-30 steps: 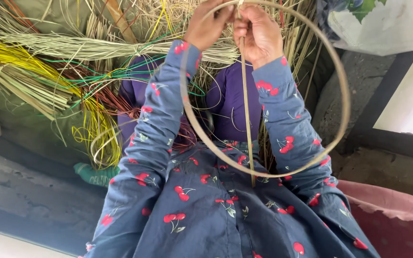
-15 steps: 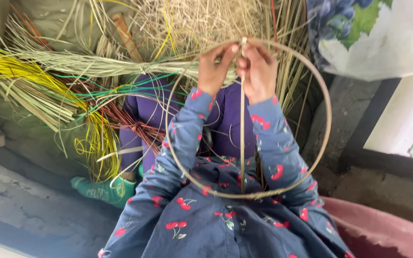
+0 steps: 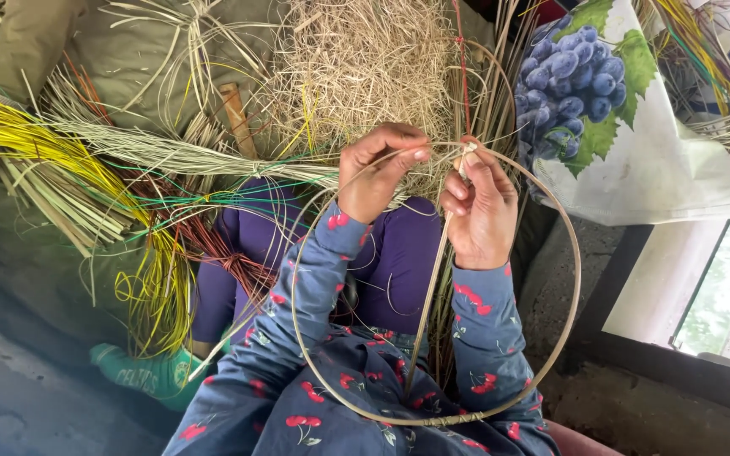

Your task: The person weaves long pieces of straw and thin wooden strips around a circular wooden frame by hand, wrapping and securing the materials tightly.

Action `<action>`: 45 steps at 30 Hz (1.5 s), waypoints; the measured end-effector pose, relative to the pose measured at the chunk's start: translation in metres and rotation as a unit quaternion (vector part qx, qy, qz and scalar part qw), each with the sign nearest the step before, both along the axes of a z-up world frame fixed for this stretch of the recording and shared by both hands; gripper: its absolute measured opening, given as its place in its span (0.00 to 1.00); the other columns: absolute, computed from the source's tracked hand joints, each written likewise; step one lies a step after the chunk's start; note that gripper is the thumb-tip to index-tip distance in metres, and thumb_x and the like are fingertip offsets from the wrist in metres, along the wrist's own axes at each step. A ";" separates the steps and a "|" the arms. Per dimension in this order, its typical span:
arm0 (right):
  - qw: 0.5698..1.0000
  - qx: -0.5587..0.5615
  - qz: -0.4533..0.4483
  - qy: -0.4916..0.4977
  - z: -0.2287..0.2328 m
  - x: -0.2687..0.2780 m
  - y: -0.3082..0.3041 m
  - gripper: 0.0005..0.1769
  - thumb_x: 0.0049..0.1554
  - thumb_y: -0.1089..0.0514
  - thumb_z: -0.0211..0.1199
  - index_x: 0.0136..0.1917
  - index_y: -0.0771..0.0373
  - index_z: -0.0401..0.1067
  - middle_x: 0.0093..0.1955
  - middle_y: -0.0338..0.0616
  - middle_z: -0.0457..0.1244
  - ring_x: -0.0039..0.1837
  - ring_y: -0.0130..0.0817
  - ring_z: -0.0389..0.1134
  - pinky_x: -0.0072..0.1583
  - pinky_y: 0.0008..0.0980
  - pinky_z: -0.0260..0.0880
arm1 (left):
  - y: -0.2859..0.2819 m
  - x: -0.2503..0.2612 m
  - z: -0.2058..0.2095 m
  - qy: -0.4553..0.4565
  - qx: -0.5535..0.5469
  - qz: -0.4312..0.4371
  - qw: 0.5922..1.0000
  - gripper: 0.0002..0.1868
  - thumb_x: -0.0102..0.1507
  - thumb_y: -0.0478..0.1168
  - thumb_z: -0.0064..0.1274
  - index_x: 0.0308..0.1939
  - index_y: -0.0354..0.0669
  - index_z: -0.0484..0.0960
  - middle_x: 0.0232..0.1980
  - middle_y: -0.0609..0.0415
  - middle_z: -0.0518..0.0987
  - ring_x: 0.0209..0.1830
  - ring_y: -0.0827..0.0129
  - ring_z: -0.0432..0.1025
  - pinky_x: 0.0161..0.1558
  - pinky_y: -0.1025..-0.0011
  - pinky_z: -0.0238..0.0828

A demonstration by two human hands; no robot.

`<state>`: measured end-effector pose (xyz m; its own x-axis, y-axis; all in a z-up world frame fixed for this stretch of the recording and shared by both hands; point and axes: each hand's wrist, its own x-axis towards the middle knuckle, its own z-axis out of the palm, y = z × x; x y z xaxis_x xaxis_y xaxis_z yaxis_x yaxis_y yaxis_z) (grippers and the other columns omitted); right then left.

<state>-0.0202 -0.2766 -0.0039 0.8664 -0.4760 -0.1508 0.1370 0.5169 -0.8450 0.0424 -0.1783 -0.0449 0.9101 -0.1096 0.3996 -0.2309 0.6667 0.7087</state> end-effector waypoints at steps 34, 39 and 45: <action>1.000 -0.016 -0.005 -0.003 -0.007 0.016 -0.008 0.08 0.49 0.66 0.52 0.43 0.69 0.67 0.31 0.44 0.57 0.25 0.18 0.52 0.22 0.13 0.50 | -0.006 0.008 0.025 -0.046 0.247 -0.095 0.963 0.12 0.60 0.39 0.42 0.45 0.38 0.68 0.37 0.39 0.74 0.38 0.53 0.70 0.40 0.60 0.67; 0.995 -0.086 -0.043 0.030 -0.019 0.015 -0.013 0.08 0.48 0.65 0.53 0.43 0.69 0.68 0.31 0.43 0.58 0.23 0.16 0.51 0.20 0.13 0.48 | -0.029 -0.014 0.013 -0.037 0.422 0.051 0.904 0.15 0.60 0.47 0.36 0.38 0.43 0.75 0.34 0.43 0.75 0.34 0.45 0.70 0.35 0.54 0.67; 0.992 -0.075 -0.086 0.047 -0.027 0.011 -0.011 0.07 0.47 0.66 0.53 0.41 0.68 0.68 0.32 0.42 0.58 0.22 0.14 0.49 0.20 0.12 0.46 | -0.035 -0.026 0.003 -0.020 0.490 0.166 0.855 0.08 0.57 0.47 0.43 0.34 0.54 0.76 0.32 0.56 0.76 0.31 0.56 0.71 0.32 0.62 0.68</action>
<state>-0.0096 -0.2877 -0.0305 0.7562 -0.6383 -0.1441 0.1284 0.3607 -0.9238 0.0162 -0.2131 -0.0417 0.9438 -0.1482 0.2953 -0.3294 -0.3503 0.8768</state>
